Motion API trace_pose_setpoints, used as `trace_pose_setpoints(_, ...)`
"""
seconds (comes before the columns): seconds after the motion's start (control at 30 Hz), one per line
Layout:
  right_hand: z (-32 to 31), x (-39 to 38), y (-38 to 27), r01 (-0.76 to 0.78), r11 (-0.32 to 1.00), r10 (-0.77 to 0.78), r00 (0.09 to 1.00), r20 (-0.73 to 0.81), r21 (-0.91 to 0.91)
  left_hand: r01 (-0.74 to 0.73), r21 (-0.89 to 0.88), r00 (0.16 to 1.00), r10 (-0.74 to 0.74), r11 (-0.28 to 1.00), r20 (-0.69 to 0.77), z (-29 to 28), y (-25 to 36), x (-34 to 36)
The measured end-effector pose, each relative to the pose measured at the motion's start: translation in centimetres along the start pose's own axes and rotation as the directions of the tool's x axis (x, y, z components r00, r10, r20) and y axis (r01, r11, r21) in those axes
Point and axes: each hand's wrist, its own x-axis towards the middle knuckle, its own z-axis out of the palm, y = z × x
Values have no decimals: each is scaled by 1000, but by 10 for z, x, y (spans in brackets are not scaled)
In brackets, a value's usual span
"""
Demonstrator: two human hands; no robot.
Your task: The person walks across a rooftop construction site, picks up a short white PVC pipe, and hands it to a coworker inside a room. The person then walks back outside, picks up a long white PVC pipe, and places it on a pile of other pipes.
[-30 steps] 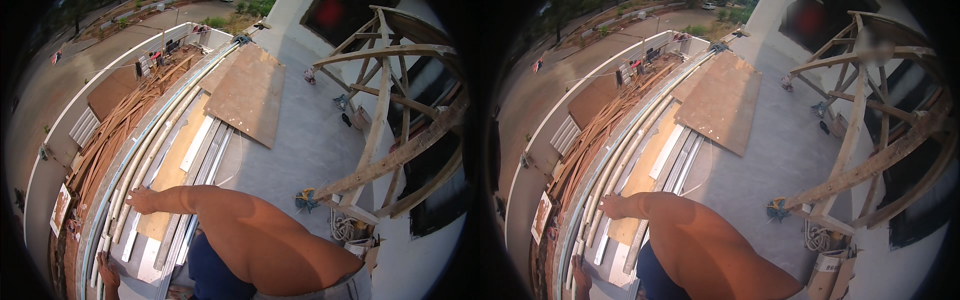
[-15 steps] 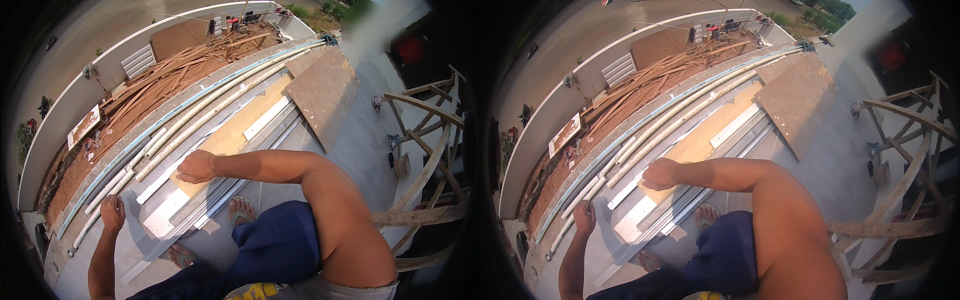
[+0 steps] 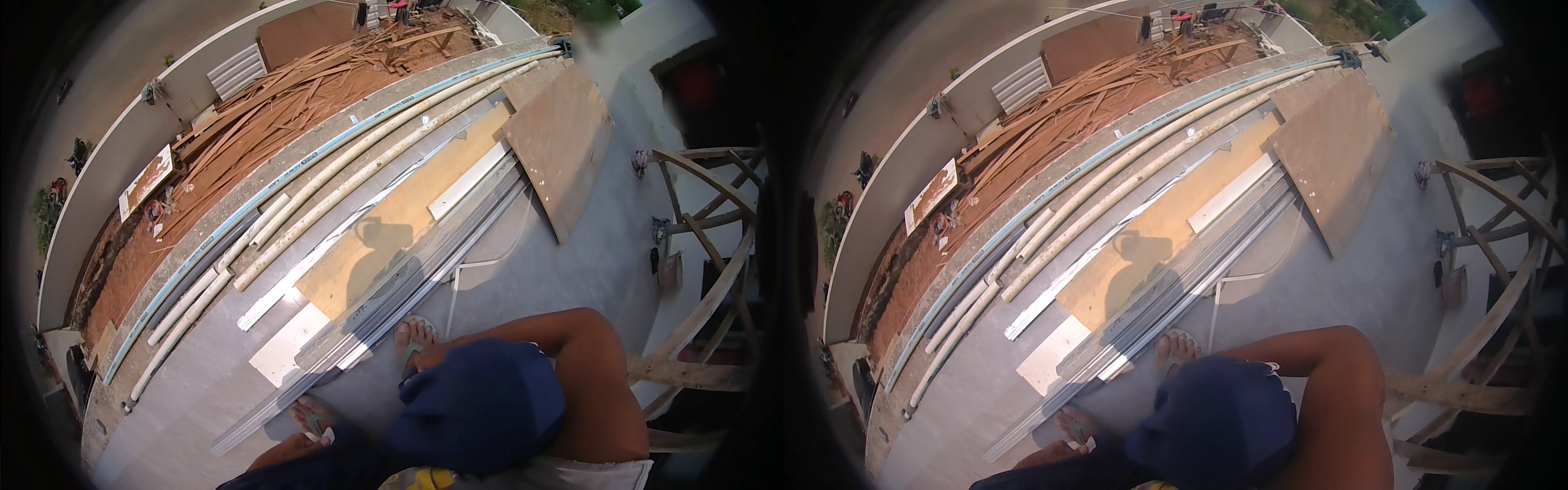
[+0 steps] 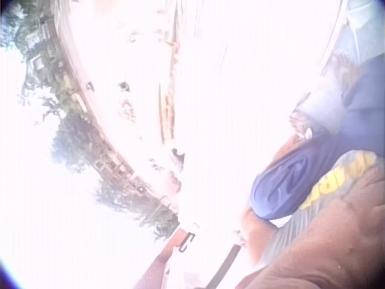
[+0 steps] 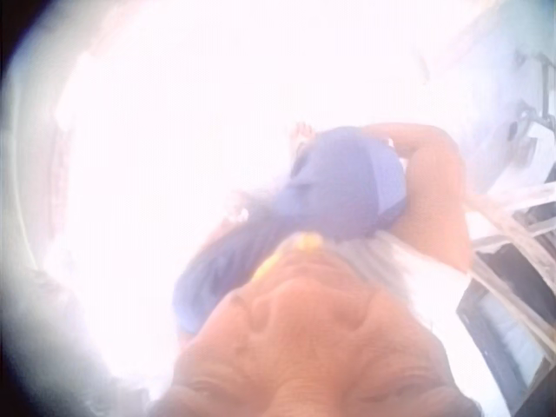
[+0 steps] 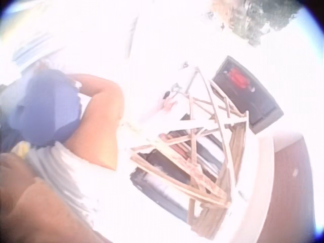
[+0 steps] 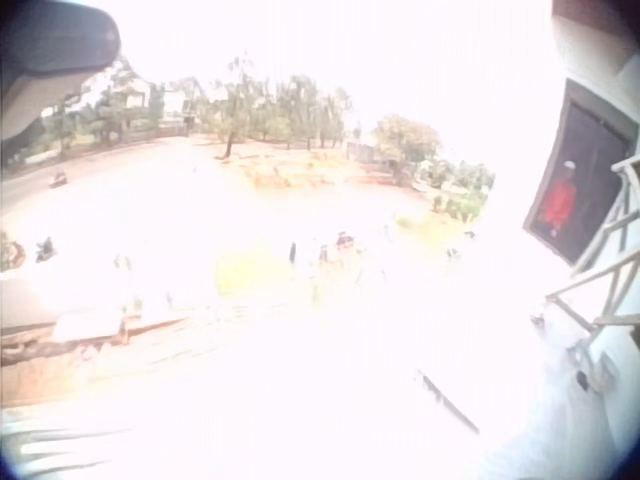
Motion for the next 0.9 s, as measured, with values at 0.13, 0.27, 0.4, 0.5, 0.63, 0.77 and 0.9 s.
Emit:
trace_pose_setpoints(0.13,-27,-3,-47,-244,952,280,936,-212,183,-134,-117,958,98,984,-271,-13,38,-10)
trace_pose_setpoints(0.27,-12,17,-19,-130,985,139,987,-80,114,-199,-202,909,104,959,-403,-26,57,-3)
trace_pose_setpoints(0.4,9,48,28,-35,993,24,995,100,112,-227,-286,893,81,931,-443,-38,69,6)
trace_pose_setpoints(0.5,40,66,62,-27,993,-1,972,234,116,-236,-365,887,46,901,-460,-39,75,-1)
trace_pose_setpoints(0.63,105,84,107,-91,989,37,914,403,115,-253,-512,878,-28,821,-478,-21,85,-39)
trace_pose_setpoints(0.77,139,75,151,-229,972,169,837,521,54,-287,-707,879,-116,646,-463,18,85,-104)
trace_pose_setpoints(0.9,61,-15,123,-558,483,499,809,311,675,-339,-866,877,-210,369,-433,62,72,-173)
